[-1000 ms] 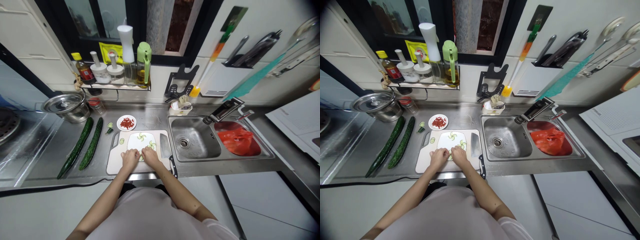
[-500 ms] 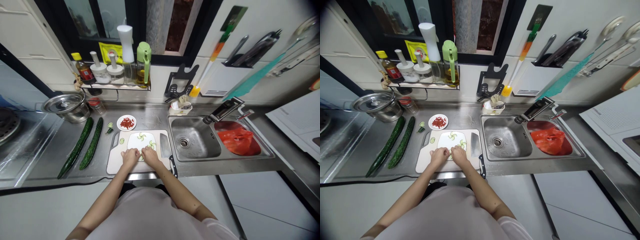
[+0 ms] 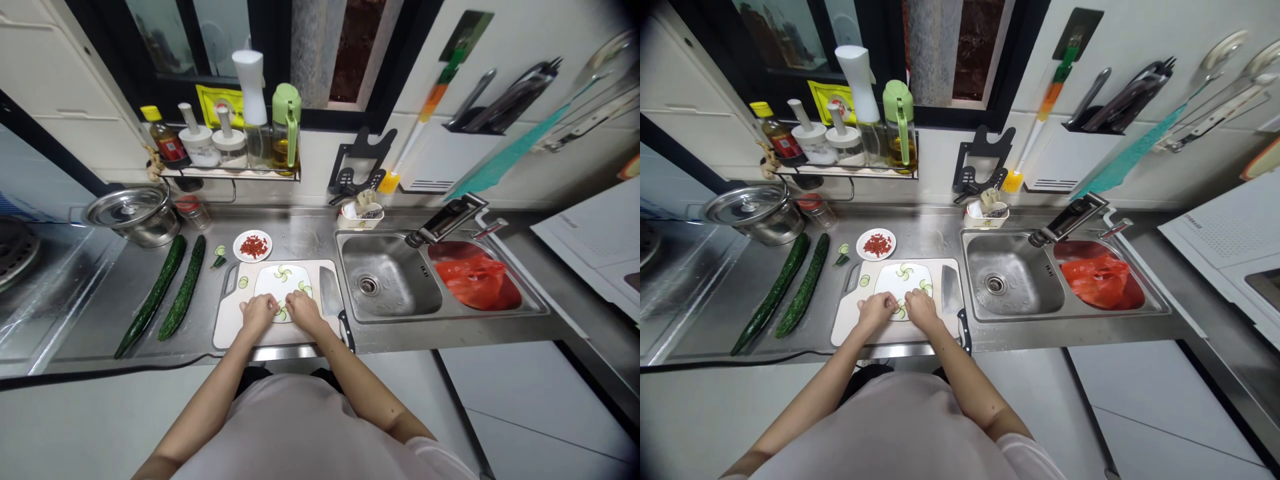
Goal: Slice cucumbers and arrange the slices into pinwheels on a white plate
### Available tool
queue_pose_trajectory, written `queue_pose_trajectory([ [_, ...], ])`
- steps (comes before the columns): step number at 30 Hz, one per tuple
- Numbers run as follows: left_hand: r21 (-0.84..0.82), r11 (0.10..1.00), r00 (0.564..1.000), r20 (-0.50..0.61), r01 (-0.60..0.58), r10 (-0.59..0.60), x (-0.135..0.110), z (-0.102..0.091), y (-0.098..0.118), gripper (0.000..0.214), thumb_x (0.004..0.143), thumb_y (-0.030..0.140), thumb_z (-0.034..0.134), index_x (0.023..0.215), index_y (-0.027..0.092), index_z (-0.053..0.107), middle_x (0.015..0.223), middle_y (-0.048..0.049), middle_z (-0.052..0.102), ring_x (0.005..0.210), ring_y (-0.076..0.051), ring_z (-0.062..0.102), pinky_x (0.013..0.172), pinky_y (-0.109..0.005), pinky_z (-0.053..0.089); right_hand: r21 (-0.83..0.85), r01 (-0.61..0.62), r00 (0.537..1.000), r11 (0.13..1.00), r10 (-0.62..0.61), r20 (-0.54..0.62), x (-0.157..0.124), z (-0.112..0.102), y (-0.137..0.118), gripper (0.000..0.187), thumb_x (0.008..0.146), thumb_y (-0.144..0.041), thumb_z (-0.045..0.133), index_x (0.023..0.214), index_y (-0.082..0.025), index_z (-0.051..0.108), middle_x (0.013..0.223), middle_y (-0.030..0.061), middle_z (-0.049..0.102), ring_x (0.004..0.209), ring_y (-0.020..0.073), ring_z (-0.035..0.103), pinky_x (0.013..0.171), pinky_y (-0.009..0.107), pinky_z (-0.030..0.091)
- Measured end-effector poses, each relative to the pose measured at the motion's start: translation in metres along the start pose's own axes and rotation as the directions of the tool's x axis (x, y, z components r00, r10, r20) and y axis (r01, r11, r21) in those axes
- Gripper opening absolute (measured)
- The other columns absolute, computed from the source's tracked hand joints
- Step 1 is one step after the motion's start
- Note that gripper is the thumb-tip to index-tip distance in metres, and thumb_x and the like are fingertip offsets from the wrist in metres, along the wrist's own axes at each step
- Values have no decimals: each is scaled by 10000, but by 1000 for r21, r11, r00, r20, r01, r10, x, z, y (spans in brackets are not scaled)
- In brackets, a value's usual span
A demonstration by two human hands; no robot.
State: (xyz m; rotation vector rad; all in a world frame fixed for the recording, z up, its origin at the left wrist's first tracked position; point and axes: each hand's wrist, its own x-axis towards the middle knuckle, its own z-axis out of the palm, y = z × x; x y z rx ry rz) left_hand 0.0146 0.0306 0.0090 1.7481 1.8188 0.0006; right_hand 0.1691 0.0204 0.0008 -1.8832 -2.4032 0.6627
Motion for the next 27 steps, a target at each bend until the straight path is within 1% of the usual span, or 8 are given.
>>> queue_pose_trajectory([
  [3,11,1000,1000,-2,-4,4,1,1,1,164,804,396,568,817,254,650,931,-27,693,997,-263,565,840,-398,284,-2,-10,1000,1000,10,5,0,0,0,215,941,-247,422,985,-192,625,1040,86,606,970,192,508,746,270,381],
  [9,30,1000,1000,6,-2,2,0,3,4,144,794,380,587,782,247,639,925,-30,690,1003,-266,554,854,-405,269,-19,-12,1000,1000,13,11,-1,1,0,206,935,-250,431,971,-189,624,1036,80,604,954,185,507,729,260,381],
  [12,25,1000,1000,14,-2,2,0,2,5,146,794,386,589,783,248,636,920,-27,687,1002,-265,551,853,-407,267,-26,-9,1000,1000,9,23,-2,1,0,197,933,-262,446,972,-189,624,1045,82,600,961,185,505,747,264,387],
  [17,31,1000,1000,16,4,-4,-1,0,6,144,791,386,596,790,246,630,927,-30,686,1006,-265,546,850,-406,268,-58,7,999,998,-4,43,-2,-2,0,226,950,-266,420,988,-187,628,1051,93,598,989,193,502,777,275,396],
  [23,44,999,1000,9,3,-4,0,0,7,157,791,399,602,785,244,631,940,-31,693,1008,-267,547,854,-411,269,-79,30,999,996,-27,37,-2,-4,-2,219,952,-251,424,988,-183,628,1033,101,606,1006,203,503,784,282,400],
  [27,56,998,1000,24,8,-9,1,0,6,167,793,410,598,807,248,631,956,-34,694,1017,-273,552,861,-421,273,-49,28,1000,998,-27,11,-4,-5,0,199,944,-268,450,975,-188,629,1034,95,605,1005,201,506,777,279,402],
])
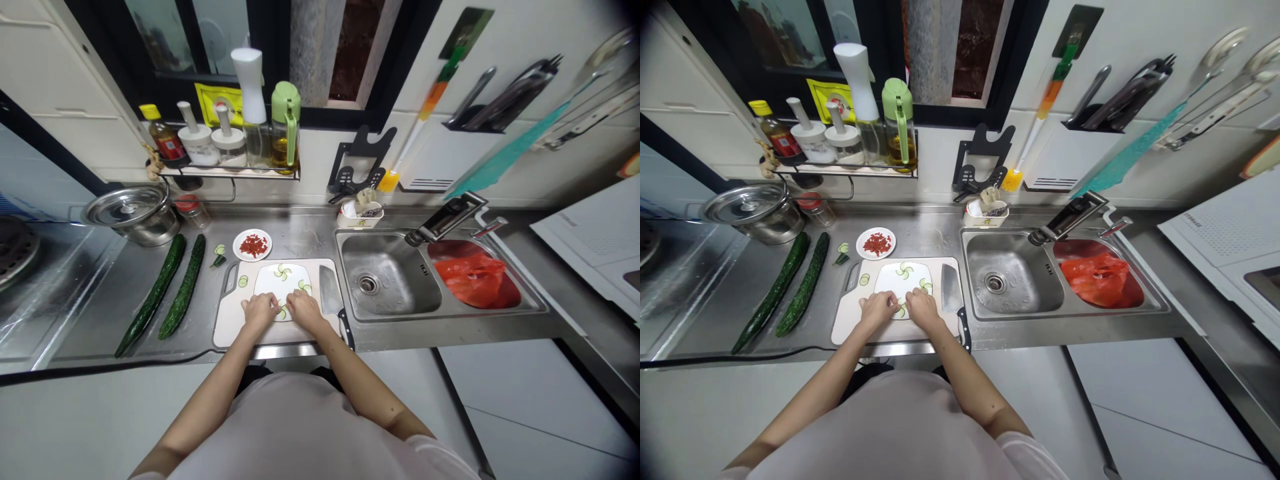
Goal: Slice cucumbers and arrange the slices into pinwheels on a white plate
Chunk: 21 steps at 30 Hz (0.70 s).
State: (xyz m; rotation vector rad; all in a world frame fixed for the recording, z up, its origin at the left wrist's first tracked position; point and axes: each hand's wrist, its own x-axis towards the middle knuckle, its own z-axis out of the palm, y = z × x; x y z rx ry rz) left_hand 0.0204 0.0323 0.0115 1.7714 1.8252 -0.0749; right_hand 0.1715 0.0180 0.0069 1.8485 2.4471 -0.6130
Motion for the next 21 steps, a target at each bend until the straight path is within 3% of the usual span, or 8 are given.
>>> queue_pose_trajectory([
  [13,25,1000,1000,7,8,-8,0,0,1,154,784,400,588,811,255,635,958,-35,694,1023,-274,557,870,-420,276,14,19,1000,1000,-19,0,-4,3,3,203,932,-261,452,952,-184,638,1029,86,592,983,194,494,770,274,393],
  [21,31,999,1000,-1,14,-14,2,1,2,174,769,423,602,808,258,640,946,-45,703,1027,-283,564,876,-421,277,135,-37,988,990,56,-143,-10,5,5,219,947,-261,414,955,-188,620,996,62,604,953,169,505,767,251,373],
])
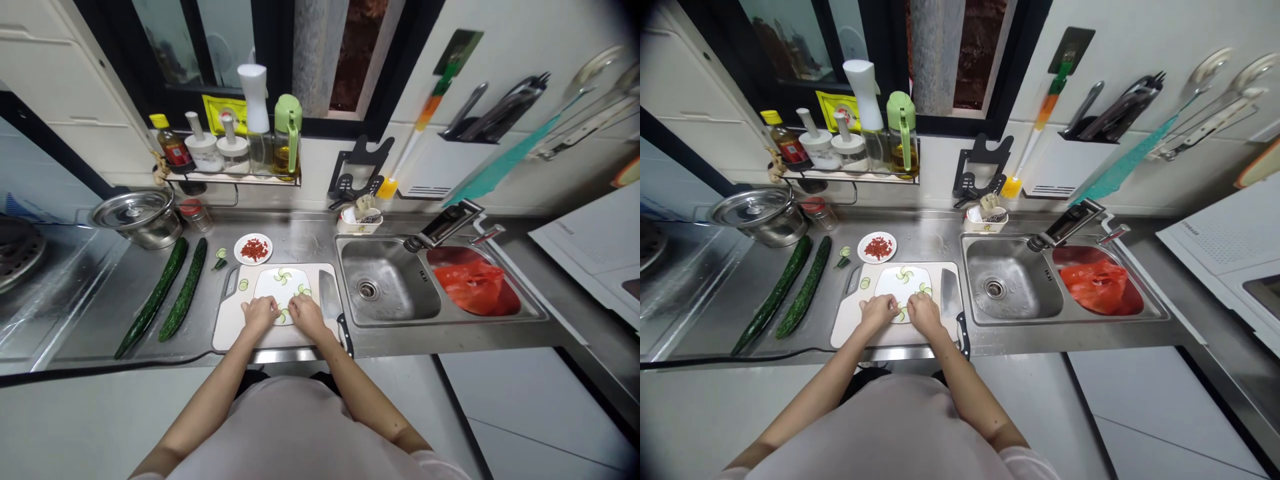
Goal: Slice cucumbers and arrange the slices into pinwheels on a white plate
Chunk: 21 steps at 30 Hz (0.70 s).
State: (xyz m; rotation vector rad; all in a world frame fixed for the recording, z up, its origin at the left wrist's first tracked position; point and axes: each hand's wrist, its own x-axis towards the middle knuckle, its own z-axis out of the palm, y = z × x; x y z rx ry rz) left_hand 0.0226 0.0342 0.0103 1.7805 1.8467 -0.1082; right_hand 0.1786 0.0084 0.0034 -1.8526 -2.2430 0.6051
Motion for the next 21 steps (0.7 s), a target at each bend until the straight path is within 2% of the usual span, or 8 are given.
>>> queue_pose_trajectory([
  [7,5,1000,1000,-6,-1,1,-1,-1,1,149,764,397,613,812,258,637,935,-45,701,1019,-281,566,879,-419,270,166,-39,985,985,65,-158,-6,-2,13,225,923,-242,408,912,-186,626,891,42,621,859,154,539,749,233,380],
  [13,4,1000,999,-28,-21,21,-3,0,2,127,772,359,598,823,249,635,930,-54,697,1005,-281,564,867,-416,267,366,-90,940,926,200,-276,-9,-2,27,266,891,-294,395,877,-181,636,824,42,639,769,159,558,714,242,410],
  [16,4,999,998,-42,-40,40,-5,1,4,105,785,310,566,809,244,644,924,-60,697,986,-277,563,856,-416,267,422,-83,921,903,231,-313,-11,1,32,287,874,-320,394,852,-176,642,797,45,645,751,163,563,701,247,416],
  [21,5,998,995,-79,-64,64,-11,3,7,192,824,247,473,786,226,659,947,-80,699,986,-282,559,845,-428,271,476,-90,907,875,269,-323,-13,4,35,318,856,-367,401,857,-173,653,749,38,647,692,161,554,657,248,422],
])
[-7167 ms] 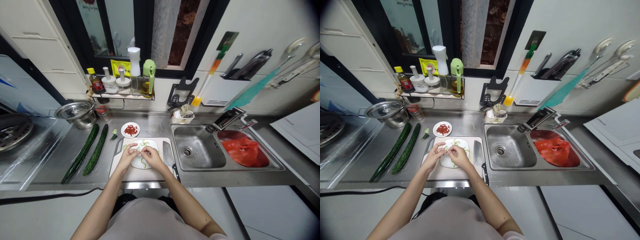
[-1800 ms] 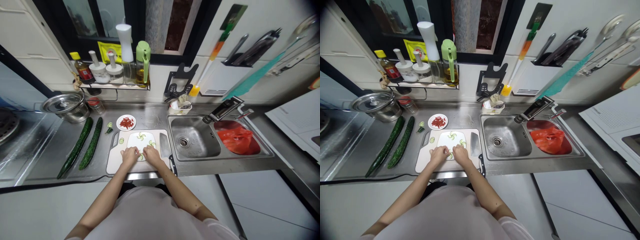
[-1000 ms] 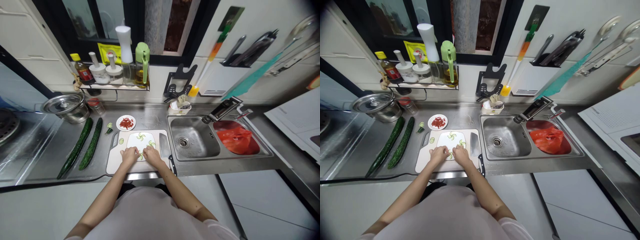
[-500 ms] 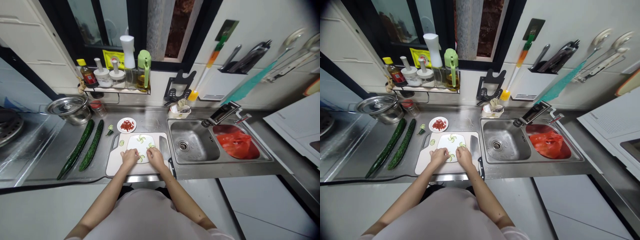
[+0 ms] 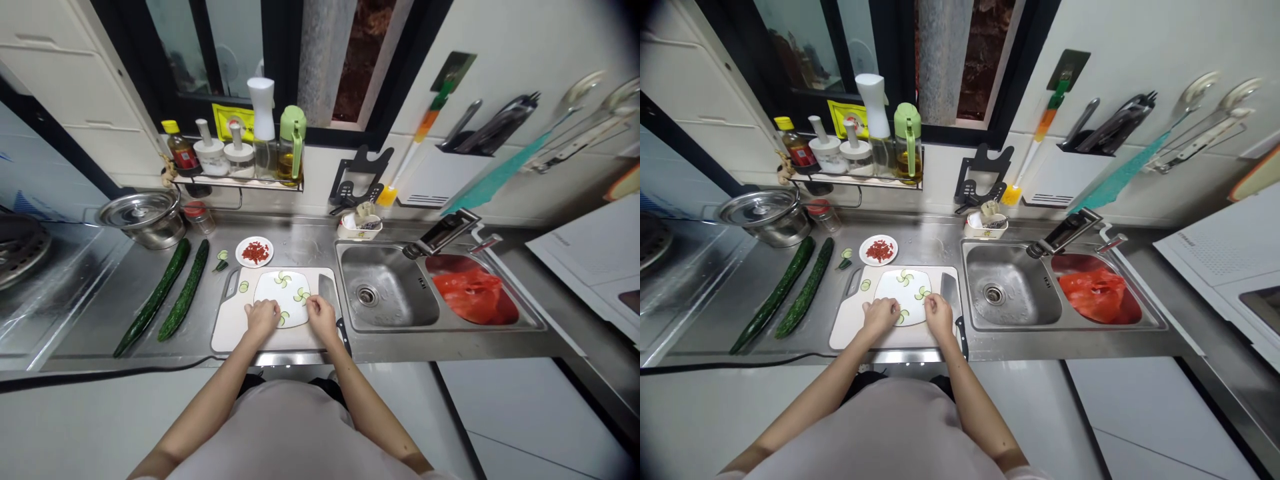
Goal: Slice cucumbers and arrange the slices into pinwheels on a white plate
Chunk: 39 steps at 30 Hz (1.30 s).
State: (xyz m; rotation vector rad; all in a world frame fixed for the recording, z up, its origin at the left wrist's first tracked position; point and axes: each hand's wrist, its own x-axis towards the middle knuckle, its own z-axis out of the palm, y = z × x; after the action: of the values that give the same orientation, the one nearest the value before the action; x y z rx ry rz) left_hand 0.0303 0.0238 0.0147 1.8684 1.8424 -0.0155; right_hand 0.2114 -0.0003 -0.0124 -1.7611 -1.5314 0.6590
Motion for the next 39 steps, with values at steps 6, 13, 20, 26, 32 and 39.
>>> queue_pose_trajectory([
  [6,-118,992,999,8,31,-31,-1,-6,-4,155,808,306,506,825,259,653,889,-35,700,955,-261,583,846,-410,288,62,-50,998,997,52,-31,-2,-3,0,329,836,-406,432,849,-169,659,693,33,625,659,160,541,633,247,424],
  [13,-281,949,962,-189,141,-199,11,-27,-35,191,816,338,510,956,284,629,914,-2,685,959,-225,596,853,-383,313,109,-64,994,992,73,-79,-1,-11,-1,328,821,-425,451,830,-165,650,663,21,606,603,145,512,606,246,413],
  [20,-286,923,908,-256,257,-332,23,-39,-70,256,834,367,505,1053,280,605,956,-26,677,1005,-246,580,877,-406,320,145,-41,995,989,53,-83,0,-16,-1,334,818,-452,474,836,-163,640,646,20,599,574,142,496,575,249,405],
  [26,-240,923,896,-260,300,-359,36,-31,-79,286,824,377,511,1072,269,604,966,-41,678,1011,-271,583,906,-453,320,149,-9,995,989,24,-98,4,-15,-2,351,810,-467,488,833,-154,647,614,7,572,558,136,476,553,246,392],
  [32,-207,923,877,-300,324,-375,50,-19,-82,300,819,378,508,1062,236,612,1049,-102,669,1031,-317,576,896,-491,322,173,-9,995,985,26,-99,1,-13,-2,347,812,-463,496,830,-154,653,606,3,566,546,132,464,543,246,382],
  [39,-210,925,864,-338,317,-373,54,-12,-83,244,809,366,532,1001,238,613,1051,-99,660,1021,-308,572,887,-475,325,181,-22,995,983,39,-87,-2,-12,-1,338,794,-463,510,809,-157,652,595,2,559,534,133,460,537,250,381],
])
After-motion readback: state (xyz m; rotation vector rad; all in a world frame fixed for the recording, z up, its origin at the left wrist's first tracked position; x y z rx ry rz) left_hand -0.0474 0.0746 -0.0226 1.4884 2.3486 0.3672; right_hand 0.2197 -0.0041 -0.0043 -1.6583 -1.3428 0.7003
